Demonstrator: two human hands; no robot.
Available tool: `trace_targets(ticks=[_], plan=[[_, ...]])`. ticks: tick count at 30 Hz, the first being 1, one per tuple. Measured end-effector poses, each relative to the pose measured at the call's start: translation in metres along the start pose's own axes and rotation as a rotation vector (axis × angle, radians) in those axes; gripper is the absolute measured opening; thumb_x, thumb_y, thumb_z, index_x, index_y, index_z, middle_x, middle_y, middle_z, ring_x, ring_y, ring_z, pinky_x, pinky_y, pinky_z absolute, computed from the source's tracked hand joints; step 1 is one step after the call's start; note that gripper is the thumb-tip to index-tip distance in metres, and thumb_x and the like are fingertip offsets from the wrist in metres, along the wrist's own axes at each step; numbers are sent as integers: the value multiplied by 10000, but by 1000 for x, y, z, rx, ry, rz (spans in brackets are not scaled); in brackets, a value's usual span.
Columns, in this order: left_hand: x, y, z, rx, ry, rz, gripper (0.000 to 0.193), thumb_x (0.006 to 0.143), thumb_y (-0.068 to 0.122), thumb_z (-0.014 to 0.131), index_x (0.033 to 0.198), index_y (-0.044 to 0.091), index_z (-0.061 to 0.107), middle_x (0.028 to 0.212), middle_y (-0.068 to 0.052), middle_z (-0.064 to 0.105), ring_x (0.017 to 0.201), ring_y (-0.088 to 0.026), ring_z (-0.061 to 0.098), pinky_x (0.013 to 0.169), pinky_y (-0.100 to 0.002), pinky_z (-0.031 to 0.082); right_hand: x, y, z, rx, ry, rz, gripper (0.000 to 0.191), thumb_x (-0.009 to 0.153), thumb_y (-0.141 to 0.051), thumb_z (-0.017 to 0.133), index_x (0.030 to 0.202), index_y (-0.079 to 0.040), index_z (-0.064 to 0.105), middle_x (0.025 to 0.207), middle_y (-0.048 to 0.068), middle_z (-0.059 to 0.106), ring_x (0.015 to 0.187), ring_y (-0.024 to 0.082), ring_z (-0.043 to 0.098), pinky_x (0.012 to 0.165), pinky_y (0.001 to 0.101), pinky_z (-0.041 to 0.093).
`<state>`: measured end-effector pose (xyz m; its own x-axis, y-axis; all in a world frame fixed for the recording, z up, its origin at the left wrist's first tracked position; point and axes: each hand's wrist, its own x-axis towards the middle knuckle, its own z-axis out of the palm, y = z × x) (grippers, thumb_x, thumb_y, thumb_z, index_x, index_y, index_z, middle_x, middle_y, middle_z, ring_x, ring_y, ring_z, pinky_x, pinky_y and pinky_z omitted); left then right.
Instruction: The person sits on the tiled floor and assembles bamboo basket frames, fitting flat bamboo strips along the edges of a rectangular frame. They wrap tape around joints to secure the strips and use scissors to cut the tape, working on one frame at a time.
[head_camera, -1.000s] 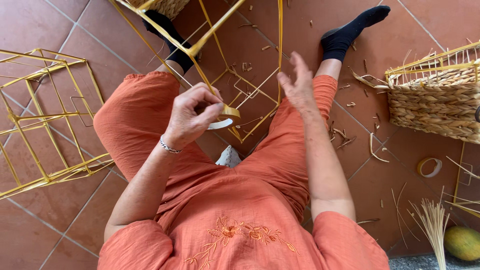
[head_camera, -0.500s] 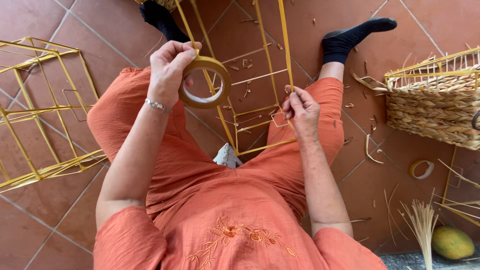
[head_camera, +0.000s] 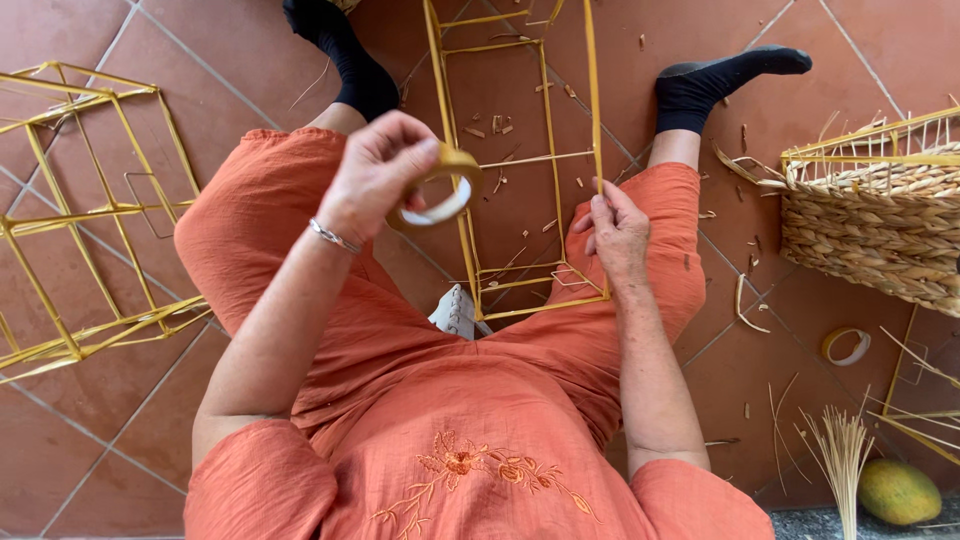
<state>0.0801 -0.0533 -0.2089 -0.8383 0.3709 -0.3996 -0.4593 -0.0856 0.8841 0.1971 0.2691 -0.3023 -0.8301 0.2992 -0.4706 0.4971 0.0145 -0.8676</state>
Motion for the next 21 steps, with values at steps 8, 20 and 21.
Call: trace_targets(ticks=[8,20,21], plan=[[-37,-21,52,275,-158,72,99,1009,106,632,1097,77,666,878,-8,626,664,-74,609,564,-227,498,-61,-79,28,-552,176,-728,214,997,-115,729,1194,-41,691,1091,121,710,931,190,651,832,309,553],[-58,-30,91,727,-140,379,182,953,85,682,1134,86,674,1077,-118,598,863,-290,687,719,-373,587,-103,-87,52,-358,49,-666,101,925,-7,760,1012,-33,713,935,73,722,785,174,675,708,294,552],[-59,-30,92,713,-141,371,182,957,103,683,1138,91,675,1084,-118,596,857,-285,692,720,-372,589,-102,-83,51,-358,54,-665,96,927,-2,752,1006,-34,707,927,73,719,777,174,678,699,291,552]])
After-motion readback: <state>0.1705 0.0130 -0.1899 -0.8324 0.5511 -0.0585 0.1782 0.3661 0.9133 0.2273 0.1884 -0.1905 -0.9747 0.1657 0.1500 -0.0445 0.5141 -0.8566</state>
